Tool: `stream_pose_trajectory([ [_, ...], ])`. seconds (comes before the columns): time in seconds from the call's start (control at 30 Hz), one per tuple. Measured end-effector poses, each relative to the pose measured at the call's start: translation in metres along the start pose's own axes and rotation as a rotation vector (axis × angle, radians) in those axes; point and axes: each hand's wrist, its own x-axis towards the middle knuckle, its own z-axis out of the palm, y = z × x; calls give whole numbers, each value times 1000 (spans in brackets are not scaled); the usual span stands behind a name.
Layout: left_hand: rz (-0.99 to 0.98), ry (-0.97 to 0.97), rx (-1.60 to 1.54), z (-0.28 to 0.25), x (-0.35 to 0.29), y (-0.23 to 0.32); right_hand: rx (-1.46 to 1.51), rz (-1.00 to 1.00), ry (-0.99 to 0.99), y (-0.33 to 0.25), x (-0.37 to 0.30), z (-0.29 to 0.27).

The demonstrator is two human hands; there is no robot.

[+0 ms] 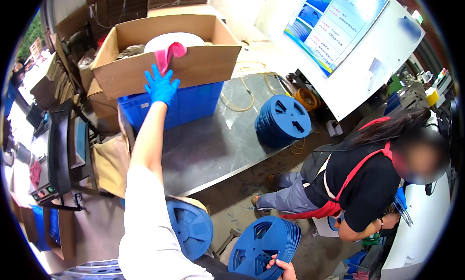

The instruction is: The person wipes blue plastic reel-like parts with a pink cloth and places them on a metal rack. They repeatedly pick up parts, wipe both sides, and stack them on the rack while another person works nearby.

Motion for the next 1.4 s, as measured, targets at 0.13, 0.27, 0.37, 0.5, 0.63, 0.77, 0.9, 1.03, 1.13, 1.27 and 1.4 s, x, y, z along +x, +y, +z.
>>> stream_pose_trajectory([
  [0.13, -68, -92, -111, 36, 64, -13, -69, -15, 14, -11, -2, 7],
  [0.27, 19, 236, -1139, 43, 78, -44, -72, 12, 19, -9, -1, 15],
  [0.37, -48, 393, -1481, -20, 61, -17, -106, 23, 13, -10, -1, 19],
  [0.5, 96, 96, -1946, -129, 29, -14, -118, -13, -42, -2, 5, 19],
  [0.63, 348, -40, -1713, -254, -91, 20, -1, 67, -167, 2, 6, 7],
  [0.77, 61, 308, -1834, -267, -268, -26, -56, -2, -324, 10, 0, -13],
  [0.9, -486, -189, -2318, -179, -458, -15, -19, -24, -385, 20, -25, -39],
  [1.03, -533, -127, -2206, -173, -563, -9, -15, -46, -569, 34, -50, -87],
  [1.13, -540, -169, -1968, -228, -640, 3, 72, -5, -757, 48, -66, -140],
  [1.27, -512, -387, -1398, -228, -770, 18, 152, 63, -891, 62, -109, -180],
  [1.4, -294, -655, -1261, -206, -855, 97, 98, 67, -987, 82, -156, -205],
])
